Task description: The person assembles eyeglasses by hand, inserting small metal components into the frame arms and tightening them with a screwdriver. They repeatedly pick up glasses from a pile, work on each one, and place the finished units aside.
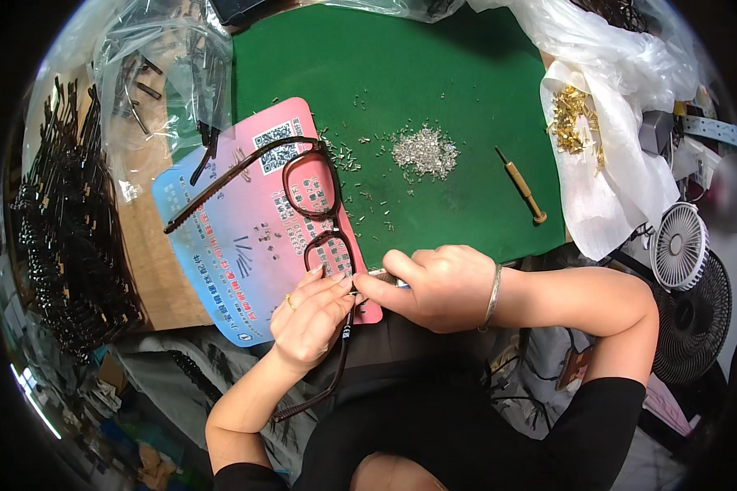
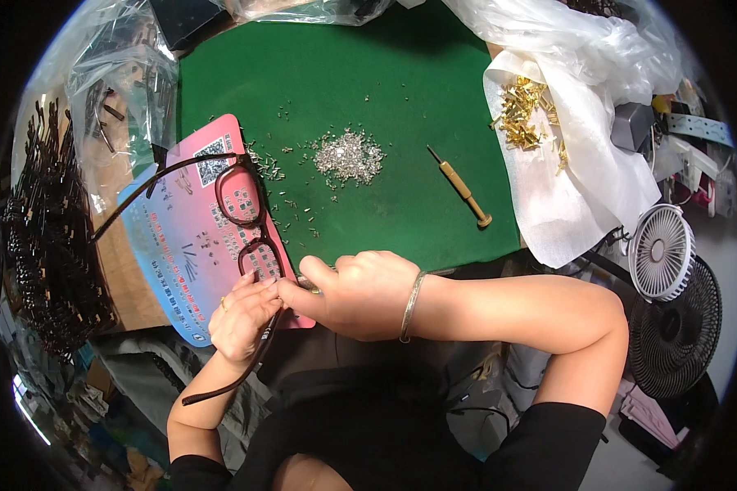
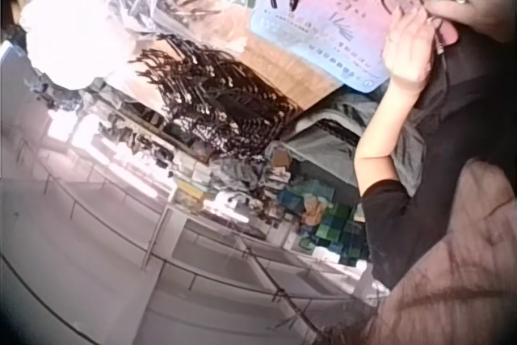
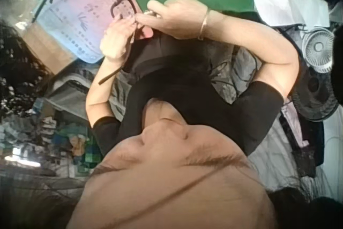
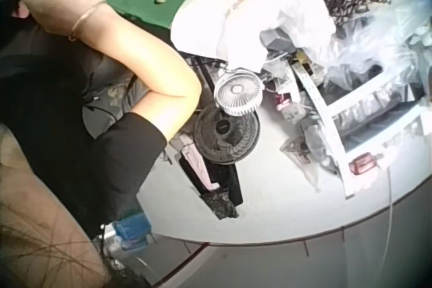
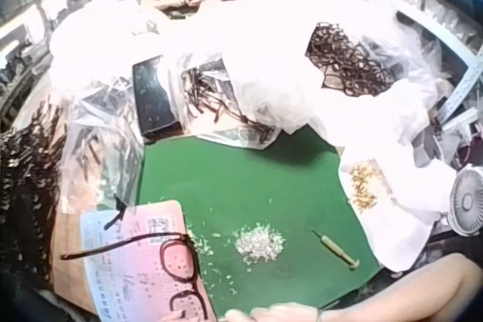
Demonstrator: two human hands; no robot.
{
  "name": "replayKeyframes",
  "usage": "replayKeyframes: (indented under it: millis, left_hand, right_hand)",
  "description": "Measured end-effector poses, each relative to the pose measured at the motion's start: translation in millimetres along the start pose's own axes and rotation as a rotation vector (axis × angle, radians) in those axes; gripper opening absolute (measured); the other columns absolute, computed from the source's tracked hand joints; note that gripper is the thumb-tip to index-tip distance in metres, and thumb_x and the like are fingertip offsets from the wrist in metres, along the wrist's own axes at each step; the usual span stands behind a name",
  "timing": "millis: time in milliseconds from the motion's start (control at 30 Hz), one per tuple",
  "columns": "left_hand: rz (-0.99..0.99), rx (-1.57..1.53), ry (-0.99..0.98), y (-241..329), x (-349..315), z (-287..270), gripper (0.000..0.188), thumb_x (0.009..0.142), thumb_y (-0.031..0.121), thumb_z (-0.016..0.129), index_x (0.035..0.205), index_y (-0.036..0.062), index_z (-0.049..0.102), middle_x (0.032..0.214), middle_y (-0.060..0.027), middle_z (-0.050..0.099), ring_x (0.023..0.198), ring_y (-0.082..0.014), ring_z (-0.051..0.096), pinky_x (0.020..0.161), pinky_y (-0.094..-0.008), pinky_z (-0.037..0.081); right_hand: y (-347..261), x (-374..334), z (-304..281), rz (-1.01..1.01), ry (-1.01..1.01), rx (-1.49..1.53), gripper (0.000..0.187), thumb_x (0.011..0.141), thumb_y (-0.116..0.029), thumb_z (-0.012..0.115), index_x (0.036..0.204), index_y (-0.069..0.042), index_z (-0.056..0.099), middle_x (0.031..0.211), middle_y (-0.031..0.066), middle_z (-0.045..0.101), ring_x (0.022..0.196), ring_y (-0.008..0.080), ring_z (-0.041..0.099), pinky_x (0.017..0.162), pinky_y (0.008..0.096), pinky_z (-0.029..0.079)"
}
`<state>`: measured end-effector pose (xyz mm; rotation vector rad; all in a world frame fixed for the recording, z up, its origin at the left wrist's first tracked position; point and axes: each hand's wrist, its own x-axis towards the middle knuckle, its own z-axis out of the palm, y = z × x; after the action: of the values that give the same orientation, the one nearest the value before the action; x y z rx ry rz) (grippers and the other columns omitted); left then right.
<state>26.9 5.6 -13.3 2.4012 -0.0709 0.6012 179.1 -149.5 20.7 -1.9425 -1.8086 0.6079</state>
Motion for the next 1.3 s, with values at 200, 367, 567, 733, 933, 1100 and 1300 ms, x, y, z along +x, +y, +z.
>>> replayKeyframes:
  millis: [200, 367, 567, 733, 933, 1100, 1300]
  left_hand:
    - [-0.031, -0.018, 0.014, 0.7, -2.1, 2.9, 0.020, 0.066, 0.002, 0.077, 0.080, 0.0039, 0.063, 0.084, -0.0098, 0.069, 0.081, -0.0248, 0.068, 0.083, -0.0448, 0.052]
    - [-0.016, 0.038, 0.019, 5.2, 0.1, 1.8, 0.014, 0.067, 0.005, 0.075, 0.075, 0.0057, 0.064, 0.085, -0.0070, 0.066, 0.073, -0.0207, 0.065, 0.096, -0.0453, 0.042]
    - [0.029, 0.027, -0.001, 21.8, 22.0, -16.8, 0.033, 0.061, 0.006, 0.072, 0.094, 0.0031, 0.067, 0.082, -0.0028, 0.063, 0.055, -0.0151, 0.050, 0.071, -0.0329, 0.042]
    - [-0.237, 0.534, -0.095, 13.7, 21.9, -68.3, 0.029, 0.069, 0.001, 0.064, 0.097, -0.0010, 0.061, 0.068, -0.0062, 0.055, 0.059, -0.0221, 0.052, 0.058, -0.0352, 0.036]
    - [-0.420, 0.533, -0.341, -11.4, 26.6, -84.7, 0.015, 0.075, 0.007, 0.063, 0.088, 0.0024, 0.057, 0.071, -0.0113, 0.055, 0.066, -0.0285, 0.055, 0.065, -0.0378, 0.040]
    - [-0.407, 0.416, -0.089, -87.4, 111.0, -87.5, 0.015, 0.083, 0.012, 0.059, 0.091, 0.0004, 0.055, 0.077, -0.0165, 0.062, 0.071, -0.0322, 0.062, 0.063, -0.0400, 0.047]
    - [-0.556, 0.421, -0.098, -142.9, 120.6, -73.8, 0.033, 0.074, 0.013, 0.057, 0.102, 0.0005, 0.045, 0.069, -0.0214, 0.058, 0.069, -0.0418, 0.058, 0.065, -0.0488, 0.045]
  right_hand:
    - [0.6, -0.8, 3.5, -0.023, 0.032, -0.042, 0.031, 0.080, -0.021, 0.057, 0.109, -0.011, 0.055, 0.077, 0.0072, 0.051, 0.045, 0.0199, 0.057, 0.039, 0.0328, 0.050]
    - [3.0, -6.1, 7.5, -0.034, 0.139, -0.039, 0.032, 0.080, -0.021, 0.057, 0.111, -0.011, 0.055, 0.074, 0.0061, 0.049, 0.046, 0.0172, 0.057, 0.039, 0.0303, 0.048]
    - [5.1, -7.0, -15.2, 0.030, 0.086, 0.050, 0.044, 0.076, -0.018, 0.065, 0.117, -0.008, 0.052, 0.086, 0.0080, 0.050, 0.058, 0.0199, 0.059, 0.049, 0.0304, 0.050]
    - [18.0, -7.8, -10.3, 0.055, 0.099, 0.150, 0.039, 0.080, -0.019, 0.061, 0.116, -0.008, 0.052, 0.088, 0.0089, 0.049, 0.060, 0.0224, 0.059, 0.050, 0.0327, 0.050]
    - [12.8, -2.4, -11.5, 0.060, 0.057, 0.159, 0.037, 0.081, -0.018, 0.060, 0.115, -0.006, 0.051, 0.088, 0.0082, 0.050, 0.066, 0.0226, 0.060, 0.054, 0.0322, 0.050]
    - [9.6, -4.4, -10.1, 0.084, 0.055, 0.138, 0.036, 0.081, -0.018, 0.060, 0.114, -0.006, 0.051, 0.087, 0.0085, 0.050, 0.065, 0.0226, 0.060, 0.054, 0.0323, 0.050]
    - [11.7, -12.4, -10.2, 0.106, 0.100, 0.188, 0.034, 0.082, -0.020, 0.060, 0.112, -0.007, 0.051, 0.087, 0.0098, 0.049, 0.065, 0.0252, 0.059, 0.054, 0.0349, 0.050]
